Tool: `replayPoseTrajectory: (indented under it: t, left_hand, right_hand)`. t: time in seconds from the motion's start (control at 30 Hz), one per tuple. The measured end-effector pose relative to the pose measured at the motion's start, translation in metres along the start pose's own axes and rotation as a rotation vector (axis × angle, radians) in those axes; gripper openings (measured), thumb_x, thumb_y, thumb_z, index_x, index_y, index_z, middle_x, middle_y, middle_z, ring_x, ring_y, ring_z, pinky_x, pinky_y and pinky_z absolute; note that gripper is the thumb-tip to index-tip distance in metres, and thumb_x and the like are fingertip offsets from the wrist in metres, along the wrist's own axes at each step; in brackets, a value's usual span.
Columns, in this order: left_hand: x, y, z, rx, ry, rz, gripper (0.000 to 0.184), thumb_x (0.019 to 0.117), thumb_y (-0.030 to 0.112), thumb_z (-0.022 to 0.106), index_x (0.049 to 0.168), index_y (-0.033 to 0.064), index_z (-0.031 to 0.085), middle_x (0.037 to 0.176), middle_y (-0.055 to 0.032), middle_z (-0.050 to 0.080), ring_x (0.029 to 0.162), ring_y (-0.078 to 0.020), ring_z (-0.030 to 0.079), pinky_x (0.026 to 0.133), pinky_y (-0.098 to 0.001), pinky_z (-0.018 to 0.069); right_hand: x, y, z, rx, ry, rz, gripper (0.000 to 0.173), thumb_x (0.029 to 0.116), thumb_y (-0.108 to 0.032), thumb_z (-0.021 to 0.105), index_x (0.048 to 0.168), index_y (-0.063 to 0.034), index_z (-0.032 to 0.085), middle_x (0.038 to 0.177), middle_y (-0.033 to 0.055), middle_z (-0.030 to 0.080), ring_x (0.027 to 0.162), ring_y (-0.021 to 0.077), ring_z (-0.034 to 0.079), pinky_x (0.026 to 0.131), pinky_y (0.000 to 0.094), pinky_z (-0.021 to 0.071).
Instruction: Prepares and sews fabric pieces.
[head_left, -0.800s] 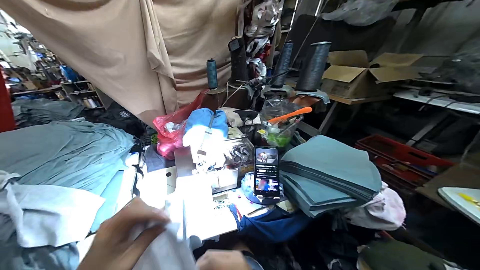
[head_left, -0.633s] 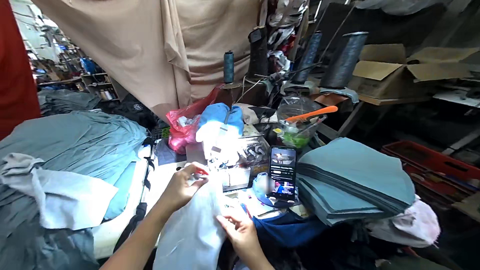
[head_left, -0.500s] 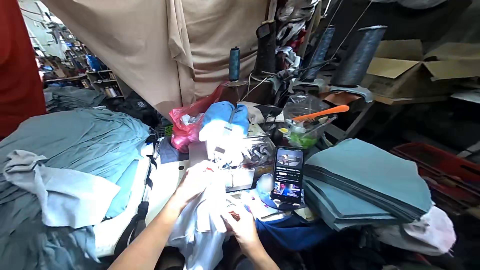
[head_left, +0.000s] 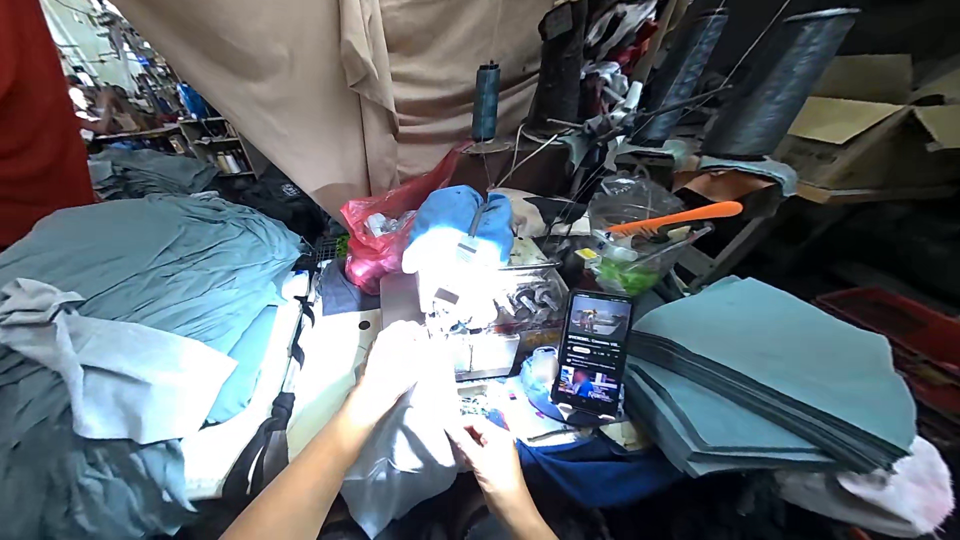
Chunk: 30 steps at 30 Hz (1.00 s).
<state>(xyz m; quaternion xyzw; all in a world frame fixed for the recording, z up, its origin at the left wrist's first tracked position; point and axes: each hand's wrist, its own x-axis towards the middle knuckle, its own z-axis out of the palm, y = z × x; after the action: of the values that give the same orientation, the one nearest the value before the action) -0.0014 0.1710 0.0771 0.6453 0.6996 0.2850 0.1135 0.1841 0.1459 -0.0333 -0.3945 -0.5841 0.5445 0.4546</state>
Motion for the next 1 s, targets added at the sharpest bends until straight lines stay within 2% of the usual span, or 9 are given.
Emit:
replayPoseTrajectory:
  t: [0.07,0.2,0.33,0.5,0.77,0.87,0.93,0.97,1.0]
  left_hand:
    - [-0.003,0.003,-0.001,-0.007,-0.018,-0.011,0.020,0.0978,0.018,0.066,0.096,-0.0004,0.073,0.096,-0.0157,0.070,0.093,-0.0299,0.068,0.085,-0.0502,0.0550]
    - [-0.010,0.005,-0.001,-0.082,0.000,0.002,0.017,0.0966,0.018,0.067,0.091,0.0029,0.074,0.091,-0.0114,0.070,0.086,-0.0238,0.068,0.080,-0.0441,0.0560]
    - [-0.005,0.006,-0.002,-0.069,0.006,-0.005,0.019,0.0966,0.017,0.066,0.089,0.0010,0.072,0.088,-0.0124,0.069,0.084,-0.0252,0.067,0.078,-0.0447,0.0550]
    - [0.004,0.004,-0.005,-0.089,-0.021,-0.032,0.017,0.0954,0.016,0.068,0.094,-0.0007,0.073,0.096,-0.0155,0.070,0.094,-0.0281,0.068,0.086,-0.0477,0.0544]
    - [0.014,0.004,-0.006,-0.042,-0.008,-0.044,0.017,0.0974,0.011,0.064,0.096,-0.0018,0.074,0.099,-0.0163,0.070,0.098,-0.0286,0.068,0.090,-0.0459,0.0535]
    - [-0.001,-0.007,0.002,-0.037,0.163,0.070,0.013,0.0946,0.012,0.069,0.098,0.0016,0.076,0.102,-0.0144,0.072,0.100,-0.0274,0.069,0.092,-0.0461,0.0550]
    - [-0.033,-0.017,0.004,-0.050,0.324,0.088,0.023,0.0942,0.015,0.070,0.113,0.0020,0.074,0.119,-0.0150,0.071,0.114,-0.0286,0.067,0.102,-0.0489,0.0521]
    - [-0.057,-0.020,0.002,-0.105,0.392,0.070,0.029,0.0925,0.012,0.070,0.118,-0.0012,0.071,0.122,-0.0176,0.069,0.115,-0.0304,0.066,0.102,-0.0502,0.0512]
    - [-0.082,-0.027,0.003,-0.149,0.474,0.065,0.027,0.0882,0.011,0.069,0.112,-0.0019,0.072,0.114,-0.0160,0.072,0.109,-0.0270,0.068,0.098,-0.0465,0.0533]
  right_hand:
    - [-0.008,0.000,-0.002,0.044,-0.037,-0.012,0.008,0.0892,-0.010,0.073,0.088,-0.0021,0.074,0.082,0.0004,0.068,0.066,0.0006,0.060,0.061,0.0175,0.0520]
    - [-0.019,0.001,-0.001,0.126,-0.050,0.028,0.004,0.0878,-0.005,0.073,0.085,-0.0020,0.073,0.074,-0.0024,0.068,0.062,0.0000,0.059,0.058,0.0173,0.0510]
    - [-0.016,0.000,0.000,0.148,-0.027,0.021,0.004,0.0873,-0.005,0.073,0.086,-0.0016,0.073,0.075,-0.0006,0.068,0.063,0.0013,0.060,0.059,0.0182,0.0523]
    - [-0.009,-0.004,0.002,0.154,-0.020,-0.013,0.004,0.0883,-0.005,0.071,0.089,-0.0012,0.072,0.080,-0.0001,0.066,0.061,0.0006,0.057,0.057,0.0168,0.0503]
    - [0.002,-0.010,0.005,0.077,0.009,-0.014,0.007,0.0905,-0.008,0.070,0.086,-0.0034,0.072,0.067,-0.0056,0.062,0.054,-0.0027,0.051,0.052,0.0160,0.0442]
    - [-0.006,-0.008,0.002,0.087,-0.017,0.004,0.007,0.0909,-0.008,0.070,0.089,-0.0023,0.073,0.076,-0.0020,0.066,0.061,-0.0001,0.056,0.058,0.0175,0.0485]
    - [-0.020,0.001,0.000,0.108,-0.036,0.028,0.005,0.0891,-0.006,0.072,0.088,-0.0015,0.073,0.078,-0.0006,0.069,0.067,0.0014,0.062,0.064,0.0185,0.0533]
    - [-0.029,0.007,-0.001,0.108,-0.046,0.051,0.004,0.0884,-0.005,0.073,0.087,-0.0012,0.072,0.077,-0.0011,0.070,0.068,0.0013,0.063,0.065,0.0188,0.0543]
    - [-0.037,0.014,-0.003,0.092,-0.052,0.082,0.006,0.0878,-0.006,0.074,0.085,-0.0014,0.072,0.074,-0.0019,0.069,0.066,0.0008,0.063,0.065,0.0189,0.0543]
